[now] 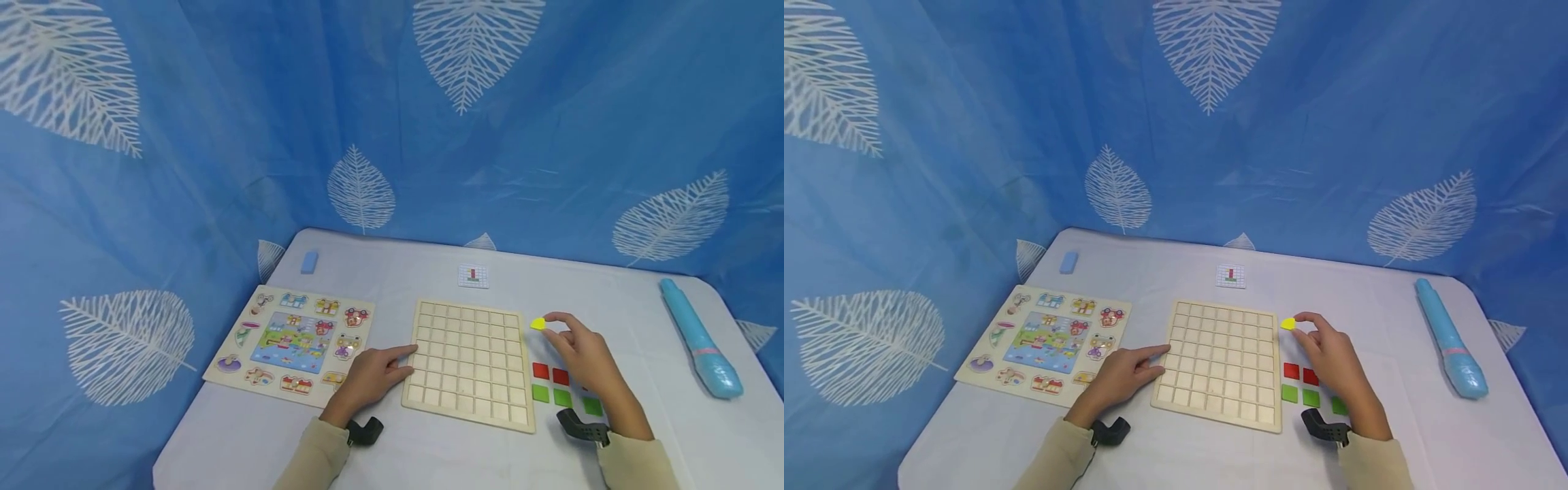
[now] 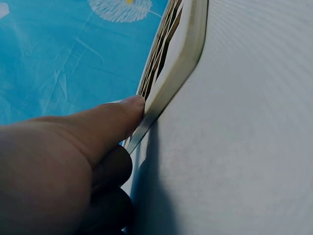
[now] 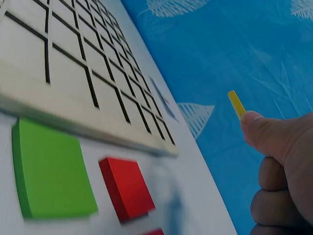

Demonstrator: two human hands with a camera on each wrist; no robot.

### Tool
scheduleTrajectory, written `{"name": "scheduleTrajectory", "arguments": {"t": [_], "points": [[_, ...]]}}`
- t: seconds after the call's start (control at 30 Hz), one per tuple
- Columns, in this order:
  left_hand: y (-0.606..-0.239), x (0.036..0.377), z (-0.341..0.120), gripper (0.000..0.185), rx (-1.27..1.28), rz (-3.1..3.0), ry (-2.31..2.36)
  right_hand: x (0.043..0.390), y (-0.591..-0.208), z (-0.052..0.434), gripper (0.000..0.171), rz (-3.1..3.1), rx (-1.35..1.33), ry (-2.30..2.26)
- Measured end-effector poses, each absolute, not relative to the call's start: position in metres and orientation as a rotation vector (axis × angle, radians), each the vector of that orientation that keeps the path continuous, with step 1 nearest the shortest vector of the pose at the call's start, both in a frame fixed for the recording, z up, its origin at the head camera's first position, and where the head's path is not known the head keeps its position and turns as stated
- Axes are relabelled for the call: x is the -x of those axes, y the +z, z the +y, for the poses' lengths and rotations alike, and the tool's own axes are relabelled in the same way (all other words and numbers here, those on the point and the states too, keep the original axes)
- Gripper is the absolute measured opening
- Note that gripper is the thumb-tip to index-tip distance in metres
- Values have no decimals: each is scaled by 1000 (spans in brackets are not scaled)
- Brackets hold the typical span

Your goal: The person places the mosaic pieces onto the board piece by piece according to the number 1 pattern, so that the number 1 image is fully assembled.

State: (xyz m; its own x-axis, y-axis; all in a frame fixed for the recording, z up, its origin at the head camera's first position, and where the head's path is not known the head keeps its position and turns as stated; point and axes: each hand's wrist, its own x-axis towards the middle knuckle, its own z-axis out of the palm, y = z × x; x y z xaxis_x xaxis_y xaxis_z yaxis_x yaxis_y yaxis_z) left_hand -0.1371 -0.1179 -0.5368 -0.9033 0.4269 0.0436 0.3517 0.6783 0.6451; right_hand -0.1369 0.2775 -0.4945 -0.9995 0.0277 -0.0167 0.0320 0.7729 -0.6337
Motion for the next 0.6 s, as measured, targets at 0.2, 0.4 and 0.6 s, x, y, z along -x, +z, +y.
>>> {"name": "scheduleTrajectory", "arguments": {"t": [0.2,0.4,0.6], "points": [[-537,137,-117,40,-638,2767,1035,145,-498,261,41,2944,104,-1060],[-538,136,-117,40,-617,2760,1037,150,-502,247,43,2892,183,-1077],[-537,138,-117,40,-645,2767,1048,156,-504,237,40,2885,238,-1119]]}}
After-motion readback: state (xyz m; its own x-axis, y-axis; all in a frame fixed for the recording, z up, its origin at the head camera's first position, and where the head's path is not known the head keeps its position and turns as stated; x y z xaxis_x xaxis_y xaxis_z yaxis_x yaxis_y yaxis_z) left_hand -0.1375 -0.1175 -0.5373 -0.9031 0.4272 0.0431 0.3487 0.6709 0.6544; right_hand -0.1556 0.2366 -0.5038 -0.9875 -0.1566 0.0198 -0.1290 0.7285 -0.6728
